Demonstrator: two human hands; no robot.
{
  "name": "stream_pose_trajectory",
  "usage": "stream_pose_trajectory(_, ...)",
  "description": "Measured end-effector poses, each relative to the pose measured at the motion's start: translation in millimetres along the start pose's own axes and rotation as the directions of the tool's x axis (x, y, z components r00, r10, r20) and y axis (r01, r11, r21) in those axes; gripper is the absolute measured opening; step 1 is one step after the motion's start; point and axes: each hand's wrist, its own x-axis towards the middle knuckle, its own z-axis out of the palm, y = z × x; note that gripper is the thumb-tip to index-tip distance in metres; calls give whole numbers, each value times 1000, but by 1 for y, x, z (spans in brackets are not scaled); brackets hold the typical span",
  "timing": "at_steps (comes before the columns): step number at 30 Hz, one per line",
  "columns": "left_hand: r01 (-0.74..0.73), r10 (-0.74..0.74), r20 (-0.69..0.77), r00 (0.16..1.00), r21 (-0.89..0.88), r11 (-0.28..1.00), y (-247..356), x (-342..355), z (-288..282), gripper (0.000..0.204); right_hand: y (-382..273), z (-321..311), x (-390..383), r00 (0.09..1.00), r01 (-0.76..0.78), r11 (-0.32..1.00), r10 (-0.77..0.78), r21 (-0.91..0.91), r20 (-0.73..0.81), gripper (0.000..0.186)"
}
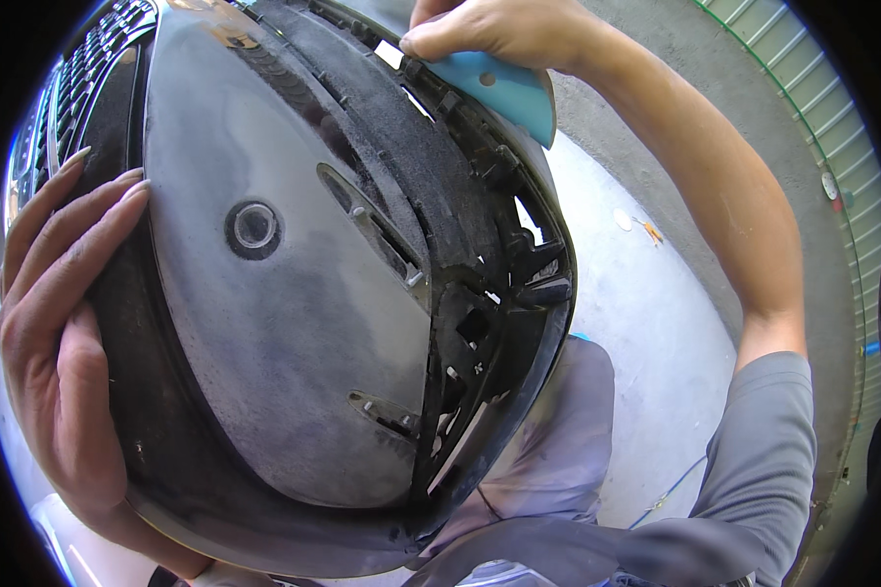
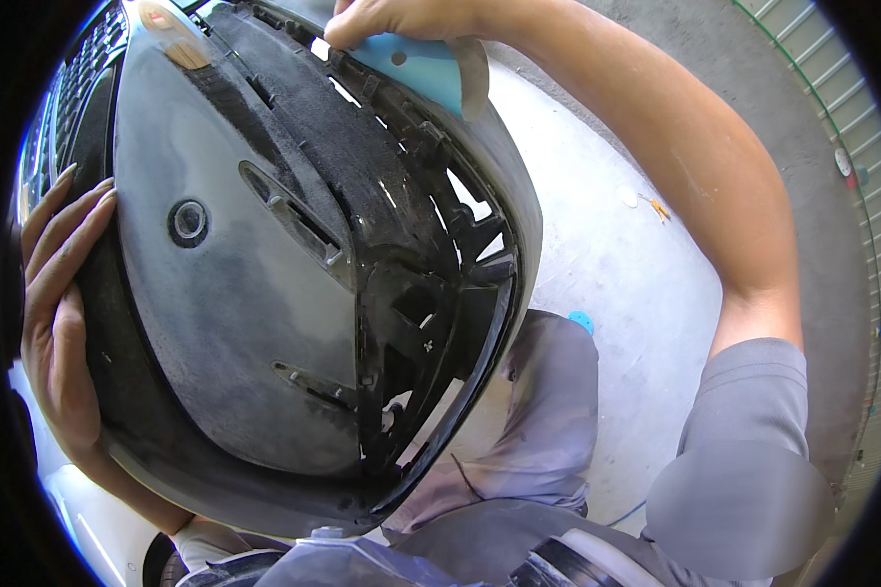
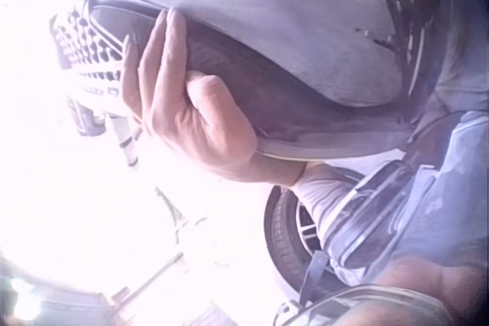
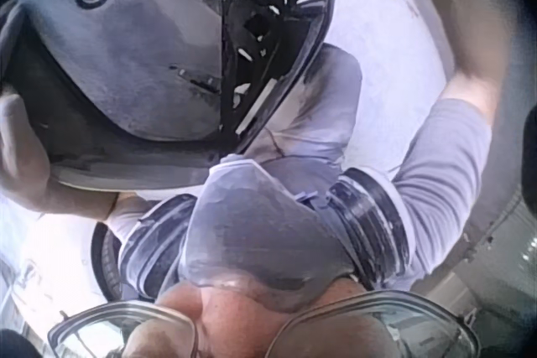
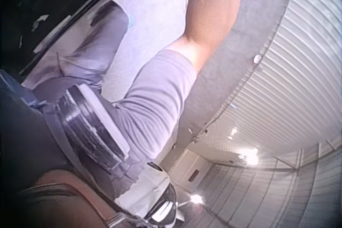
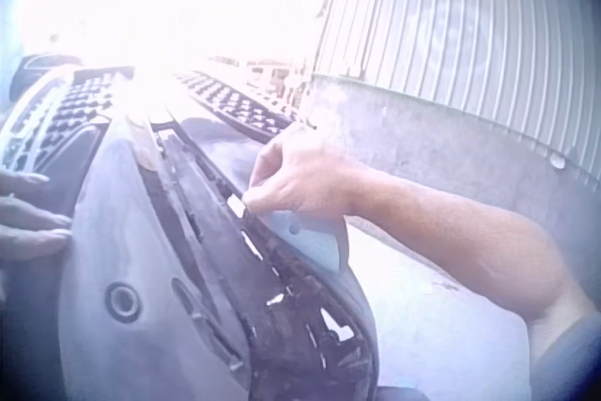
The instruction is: The person sands a black car bumper with a handheld orbital sander, then switches to a blue sanding block to manually sand the edges and inner contours. The person repeatedly wipes the surface with a hand to remove dust and continues sanding different sections of the bumper.
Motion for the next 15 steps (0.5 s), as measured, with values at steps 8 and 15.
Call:
stream_pose_trajectory(8, 4, -4, 5, 1000, -6, 1000, 0, -2, 1, 62, 38, 18, -115, 1000, -14, 994, 14, 109, -4, 26)
stream_pose_trajectory(15, 21, -21, 19, 1000, 17, 1000, -1, -1, 1, 64, -10, -12, -20, 999, -11, 1000, 10, 4, 48, 38)
